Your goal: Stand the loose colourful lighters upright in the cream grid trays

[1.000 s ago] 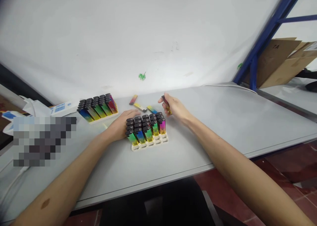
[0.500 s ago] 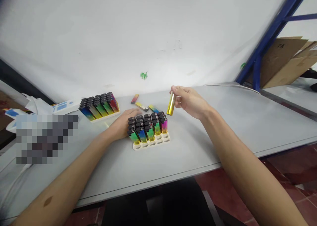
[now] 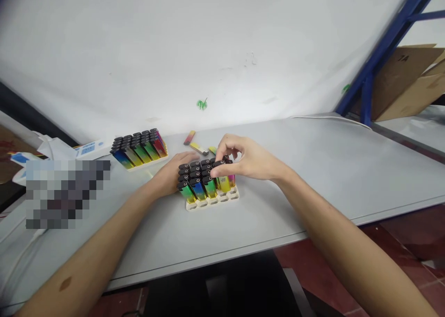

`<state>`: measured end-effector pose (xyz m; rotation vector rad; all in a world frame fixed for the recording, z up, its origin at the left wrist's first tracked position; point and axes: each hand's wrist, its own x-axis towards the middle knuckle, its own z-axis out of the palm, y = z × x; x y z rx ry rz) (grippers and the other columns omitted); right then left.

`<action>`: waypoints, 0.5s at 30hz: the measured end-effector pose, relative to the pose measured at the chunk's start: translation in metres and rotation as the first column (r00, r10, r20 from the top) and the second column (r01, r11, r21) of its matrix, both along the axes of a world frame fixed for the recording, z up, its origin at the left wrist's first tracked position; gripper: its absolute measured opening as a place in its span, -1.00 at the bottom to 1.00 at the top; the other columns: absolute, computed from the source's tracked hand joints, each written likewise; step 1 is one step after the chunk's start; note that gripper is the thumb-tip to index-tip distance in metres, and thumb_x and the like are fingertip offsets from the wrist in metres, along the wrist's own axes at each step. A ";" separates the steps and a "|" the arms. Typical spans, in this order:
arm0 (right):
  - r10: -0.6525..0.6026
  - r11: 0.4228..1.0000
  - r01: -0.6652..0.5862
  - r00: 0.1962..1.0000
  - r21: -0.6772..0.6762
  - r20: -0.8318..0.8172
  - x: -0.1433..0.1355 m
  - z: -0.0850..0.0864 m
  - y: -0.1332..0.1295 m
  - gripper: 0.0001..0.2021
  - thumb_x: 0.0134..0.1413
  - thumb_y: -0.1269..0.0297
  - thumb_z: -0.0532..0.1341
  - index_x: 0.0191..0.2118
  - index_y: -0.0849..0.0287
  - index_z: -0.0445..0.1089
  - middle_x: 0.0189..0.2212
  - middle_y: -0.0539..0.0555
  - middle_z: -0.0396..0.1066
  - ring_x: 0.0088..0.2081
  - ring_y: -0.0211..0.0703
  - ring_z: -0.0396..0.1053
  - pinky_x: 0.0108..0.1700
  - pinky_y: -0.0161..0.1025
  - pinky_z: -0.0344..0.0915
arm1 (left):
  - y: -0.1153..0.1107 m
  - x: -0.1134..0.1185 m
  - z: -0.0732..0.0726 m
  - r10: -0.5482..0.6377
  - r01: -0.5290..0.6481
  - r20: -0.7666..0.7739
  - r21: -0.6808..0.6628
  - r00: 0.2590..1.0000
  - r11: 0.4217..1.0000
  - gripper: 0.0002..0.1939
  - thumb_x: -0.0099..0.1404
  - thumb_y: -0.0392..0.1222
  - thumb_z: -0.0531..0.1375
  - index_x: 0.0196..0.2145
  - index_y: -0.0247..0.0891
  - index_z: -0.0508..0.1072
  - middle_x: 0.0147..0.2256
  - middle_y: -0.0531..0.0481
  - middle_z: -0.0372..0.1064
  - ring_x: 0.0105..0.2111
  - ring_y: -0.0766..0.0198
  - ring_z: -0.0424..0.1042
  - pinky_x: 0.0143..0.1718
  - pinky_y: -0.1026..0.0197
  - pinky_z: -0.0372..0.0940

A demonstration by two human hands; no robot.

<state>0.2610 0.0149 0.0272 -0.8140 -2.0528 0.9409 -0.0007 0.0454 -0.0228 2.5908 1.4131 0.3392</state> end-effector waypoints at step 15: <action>0.108 0.994 -0.104 0.988 -0.040 0.110 -0.004 0.000 -0.005 -0.69 -0.17 0.10 0.51 -0.39 0.10 0.43 0.01 0.10 0.30 0.14 0.04 0.26 0.16 -0.02 0.18 | 0.002 -0.004 -0.004 -0.034 0.033 0.016 0.039 0.999 0.999 -0.48 0.21 -0.31 0.18 0.15 -0.22 0.35 0.22 -0.21 0.30 0.25 -0.05 0.26 0.26 -0.09 0.21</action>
